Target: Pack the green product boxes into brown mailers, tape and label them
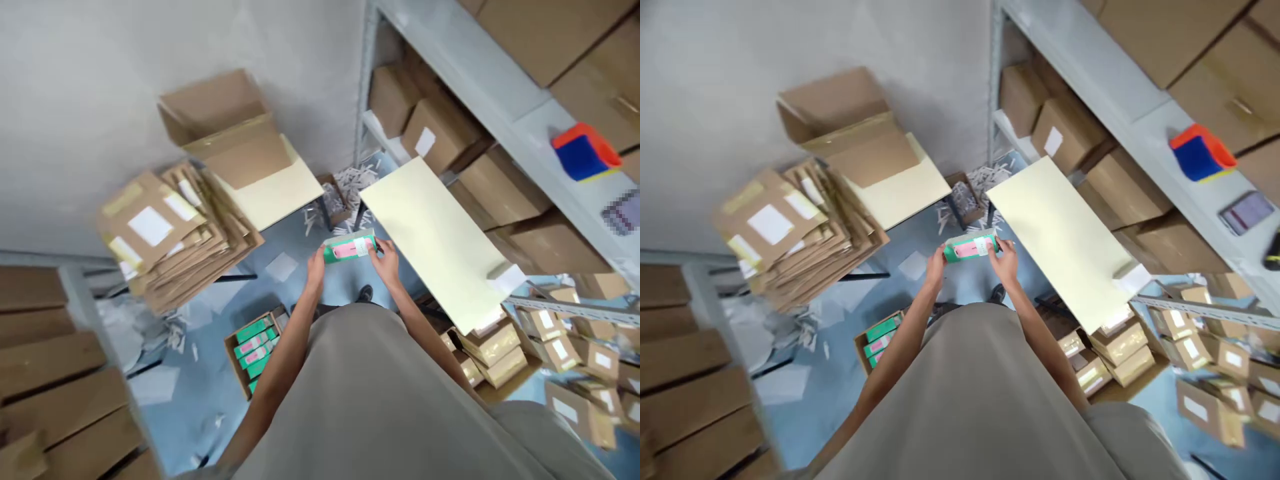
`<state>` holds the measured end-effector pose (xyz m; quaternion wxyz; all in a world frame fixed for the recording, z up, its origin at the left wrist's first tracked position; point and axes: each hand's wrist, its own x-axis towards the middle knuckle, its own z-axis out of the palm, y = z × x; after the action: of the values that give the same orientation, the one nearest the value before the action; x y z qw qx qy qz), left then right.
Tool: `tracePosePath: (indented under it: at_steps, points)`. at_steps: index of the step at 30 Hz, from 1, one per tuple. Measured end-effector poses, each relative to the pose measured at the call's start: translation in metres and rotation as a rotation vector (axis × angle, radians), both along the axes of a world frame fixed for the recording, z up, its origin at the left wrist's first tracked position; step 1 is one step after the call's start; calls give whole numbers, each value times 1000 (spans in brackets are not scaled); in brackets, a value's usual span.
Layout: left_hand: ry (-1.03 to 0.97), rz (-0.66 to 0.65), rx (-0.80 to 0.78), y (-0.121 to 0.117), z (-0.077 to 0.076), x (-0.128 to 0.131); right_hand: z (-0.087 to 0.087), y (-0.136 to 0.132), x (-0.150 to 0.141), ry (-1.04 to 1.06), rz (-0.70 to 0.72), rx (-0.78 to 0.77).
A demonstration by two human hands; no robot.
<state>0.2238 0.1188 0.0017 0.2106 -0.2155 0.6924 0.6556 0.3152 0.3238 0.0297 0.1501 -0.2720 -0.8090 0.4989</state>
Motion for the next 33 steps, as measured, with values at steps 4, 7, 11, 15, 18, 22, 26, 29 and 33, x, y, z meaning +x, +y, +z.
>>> tracePosePath:
  at_steps: [4,7,11,15,18,22,26,29,33]
  points:
    - [303,-58,-47,102,26,-31,-16,50,37,-44,-159,-153]
    - [536,-271,-75,170,47,-46,-31,70,55,-45,-262,-272]
    - [661,-630,-189,245,64,-48,-41,98,72,-136,-460,-253]
    - [753,-879,-238,302,60,-44,-40,128,82,-257,-610,-244]
    - [766,-991,-180,334,50,-52,-36,143,81,-277,-707,-273]
    - [714,-1126,-21,366,42,-81,-26,153,62,-239,-822,-324]
    - [517,-1057,157,372,36,-115,-12,157,26,-53,-912,-540]
    - [81,-1007,243,357,27,-135,-3,158,-7,169,-921,-818]
    - [-606,-1204,499,332,16,-161,6,156,-49,356,-853,-1135]
